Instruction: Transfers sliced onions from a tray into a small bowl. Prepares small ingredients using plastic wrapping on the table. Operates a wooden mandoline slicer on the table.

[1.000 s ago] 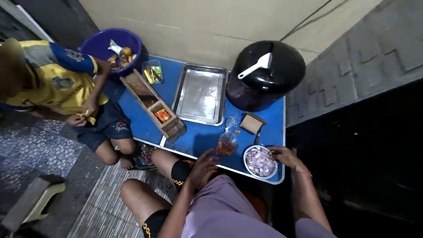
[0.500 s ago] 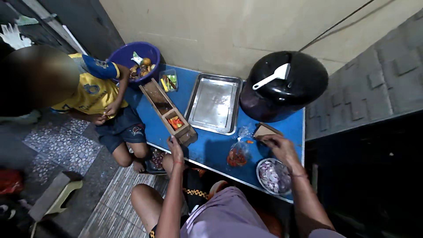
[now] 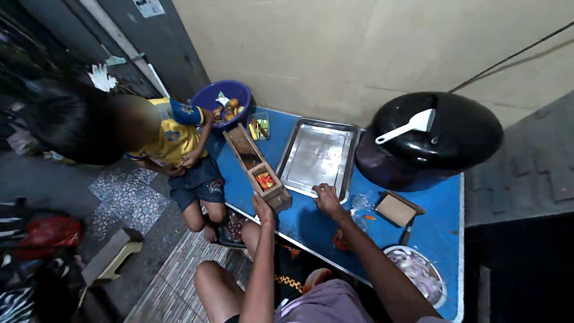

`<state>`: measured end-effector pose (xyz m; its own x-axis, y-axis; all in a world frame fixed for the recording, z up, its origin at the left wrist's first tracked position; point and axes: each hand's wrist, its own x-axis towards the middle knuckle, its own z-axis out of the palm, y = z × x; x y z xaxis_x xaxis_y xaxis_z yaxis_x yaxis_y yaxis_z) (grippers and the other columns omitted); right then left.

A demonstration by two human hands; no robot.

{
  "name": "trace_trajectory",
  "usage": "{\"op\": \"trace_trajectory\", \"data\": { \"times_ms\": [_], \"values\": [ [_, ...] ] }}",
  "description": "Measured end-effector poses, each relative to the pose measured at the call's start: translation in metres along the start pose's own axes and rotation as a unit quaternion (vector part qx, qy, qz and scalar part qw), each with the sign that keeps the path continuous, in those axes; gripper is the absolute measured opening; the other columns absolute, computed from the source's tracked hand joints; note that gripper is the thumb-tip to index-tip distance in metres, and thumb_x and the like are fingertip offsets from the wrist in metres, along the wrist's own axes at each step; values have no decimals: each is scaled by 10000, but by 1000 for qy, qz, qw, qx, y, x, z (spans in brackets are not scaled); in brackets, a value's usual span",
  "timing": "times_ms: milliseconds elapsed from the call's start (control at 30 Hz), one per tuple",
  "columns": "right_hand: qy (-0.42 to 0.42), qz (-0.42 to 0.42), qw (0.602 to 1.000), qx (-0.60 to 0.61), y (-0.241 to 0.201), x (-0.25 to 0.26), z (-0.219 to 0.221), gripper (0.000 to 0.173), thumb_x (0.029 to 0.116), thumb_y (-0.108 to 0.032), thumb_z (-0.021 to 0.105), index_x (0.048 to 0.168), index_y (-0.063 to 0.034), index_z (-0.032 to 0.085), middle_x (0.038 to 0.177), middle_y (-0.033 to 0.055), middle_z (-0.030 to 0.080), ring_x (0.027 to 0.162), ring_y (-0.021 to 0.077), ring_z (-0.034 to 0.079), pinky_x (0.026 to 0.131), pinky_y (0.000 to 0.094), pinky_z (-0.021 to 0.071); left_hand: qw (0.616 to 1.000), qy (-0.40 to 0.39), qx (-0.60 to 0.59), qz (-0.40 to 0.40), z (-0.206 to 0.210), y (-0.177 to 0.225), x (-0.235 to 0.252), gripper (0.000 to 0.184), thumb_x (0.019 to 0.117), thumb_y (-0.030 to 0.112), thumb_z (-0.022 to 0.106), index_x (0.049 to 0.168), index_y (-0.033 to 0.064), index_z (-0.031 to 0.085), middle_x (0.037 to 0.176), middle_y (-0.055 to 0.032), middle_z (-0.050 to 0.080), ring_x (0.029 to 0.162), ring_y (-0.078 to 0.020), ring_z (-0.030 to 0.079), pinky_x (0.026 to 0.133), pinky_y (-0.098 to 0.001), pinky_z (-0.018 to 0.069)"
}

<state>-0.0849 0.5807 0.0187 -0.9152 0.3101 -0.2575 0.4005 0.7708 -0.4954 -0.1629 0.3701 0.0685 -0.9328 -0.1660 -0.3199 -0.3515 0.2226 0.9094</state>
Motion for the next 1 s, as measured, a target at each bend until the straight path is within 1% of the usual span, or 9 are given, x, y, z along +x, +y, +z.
{"op": "trace_trajectory", "data": {
  "times_ms": [100,200,267,333,467,600,767,867,1000],
  "values": [
    [-2,-3,1000,-1,-4,-1,7,382,1035,-150,555,1399,-58,625,1391,318,547,1315,513,484,1141,603,336,999,14,-13,35,-3,-12,4,517,1139,313,297,1336,-90,555,1284,-305,603,1201,-372,589,1056,-511,444],
    [16,10,1000,5,-6,-1,15,367,1050,-164,534,1395,-94,640,1358,311,574,1279,513,515,1103,596,390,998,15,-21,51,-14,-23,2,532,1138,332,287,1345,-80,555,1281,-292,608,1177,-349,601,1042,-499,459],
    [5,19,1000,8,-11,1,16,378,1049,-158,534,1412,-97,623,1375,313,559,1295,518,498,1101,605,396,998,12,-21,50,-26,-24,-6,528,1137,327,294,1356,-86,540,1296,-296,599,1194,-351,593,1052,-507,451],
    [-1,23,1000,4,-15,5,19,386,1052,-159,529,1426,-107,612,1382,308,556,1297,515,496,1098,603,399,999,5,-3,45,-40,-29,-15,531,1134,340,311,1394,-69,527,1359,-279,582,1271,-348,564,1097,-512,423],
    [8,31,999,-2,-26,5,20,385,1053,-156,521,1423,-120,620,1376,295,567,1291,504,507,1092,600,403,995,23,78,59,-63,-49,-27,504,1122,358,358,1328,-23,615,1283,-238,647,1225,-340,609,1068,-533,458],
    [30,23,999,10,-27,2,20,369,1049,-155,530,1399,-109,639,1356,297,581,1280,510,514,1085,607,404,990,16,107,96,-76,-46,-42,422,1113,262,406,1236,-45,668,1203,-241,675,1172,-345,629,1055,-534,463],
    [22,14,999,25,-18,7,24,372,1045,-172,543,1391,-76,638,1354,306,581,1278,509,520,1101,600,394,991,-33,48,118,-73,-39,-54,394,1110,227,402,1248,-37,660,1179,-216,682,1132,-274,642,1028,-464,488],
    [6,13,998,60,-19,4,13,397,1042,-198,574,1392,-16,619,1371,323,572,1315,498,509,1147,578,358,989,-98,-19,111,-65,-17,-64,392,1110,179,372,1282,-81,609,1206,-219,663,1118,-208,635,1024,-387,490],
    [38,1,997,60,-7,-10,4,423,973,-120,645,1377,5,622,1378,318,568,1313,492,508,1151,575,353,982,-162,-11,91,-50,4,-68,408,1118,164,360,1355,-105,554,1347,-255,601,1253,-256,577,1111,-402,418]
  ]
}}
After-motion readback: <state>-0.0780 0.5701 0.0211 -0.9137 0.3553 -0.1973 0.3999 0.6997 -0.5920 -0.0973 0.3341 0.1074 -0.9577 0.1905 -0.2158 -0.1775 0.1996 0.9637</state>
